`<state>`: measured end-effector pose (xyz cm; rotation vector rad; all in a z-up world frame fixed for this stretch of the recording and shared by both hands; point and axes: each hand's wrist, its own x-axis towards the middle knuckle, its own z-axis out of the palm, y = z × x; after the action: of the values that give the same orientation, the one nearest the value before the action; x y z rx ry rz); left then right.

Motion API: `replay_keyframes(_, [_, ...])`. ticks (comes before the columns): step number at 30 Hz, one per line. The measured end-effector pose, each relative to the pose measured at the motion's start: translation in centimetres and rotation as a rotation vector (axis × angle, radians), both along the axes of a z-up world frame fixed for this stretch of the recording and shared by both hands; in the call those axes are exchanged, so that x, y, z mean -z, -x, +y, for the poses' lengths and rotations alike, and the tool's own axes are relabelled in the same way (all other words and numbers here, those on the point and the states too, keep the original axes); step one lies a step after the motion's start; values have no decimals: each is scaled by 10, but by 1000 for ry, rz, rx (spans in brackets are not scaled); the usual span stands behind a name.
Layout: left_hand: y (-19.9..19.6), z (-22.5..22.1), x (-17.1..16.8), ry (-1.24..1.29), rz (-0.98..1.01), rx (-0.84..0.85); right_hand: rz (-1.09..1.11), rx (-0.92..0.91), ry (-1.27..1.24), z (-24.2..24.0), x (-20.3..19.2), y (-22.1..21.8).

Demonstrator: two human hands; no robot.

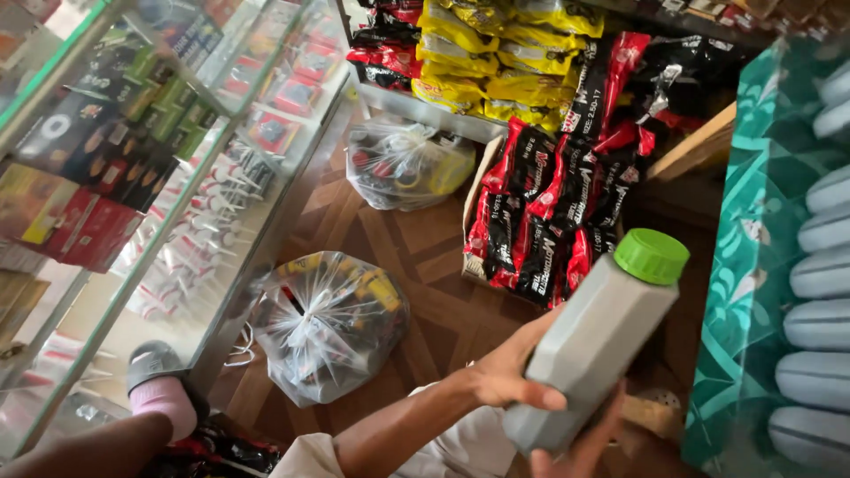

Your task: Cleaning and organizing bottles of engine oil on a display shelf in a parts shop.

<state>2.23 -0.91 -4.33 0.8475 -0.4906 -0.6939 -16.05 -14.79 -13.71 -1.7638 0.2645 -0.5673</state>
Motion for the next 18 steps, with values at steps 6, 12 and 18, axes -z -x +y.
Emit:
replay_keyframes(6, [1,2,-17,-165,-702,-231,-38,-41,-7,-5,-94,-80])
replay_keyframes(12, [20,-7,10,-141,-381,23,-253,-165,285,-19,-159,-111])
replay_keyframes(18, [11,-6,46,105,145,-30,-264,-30,846,26,-79,-68])
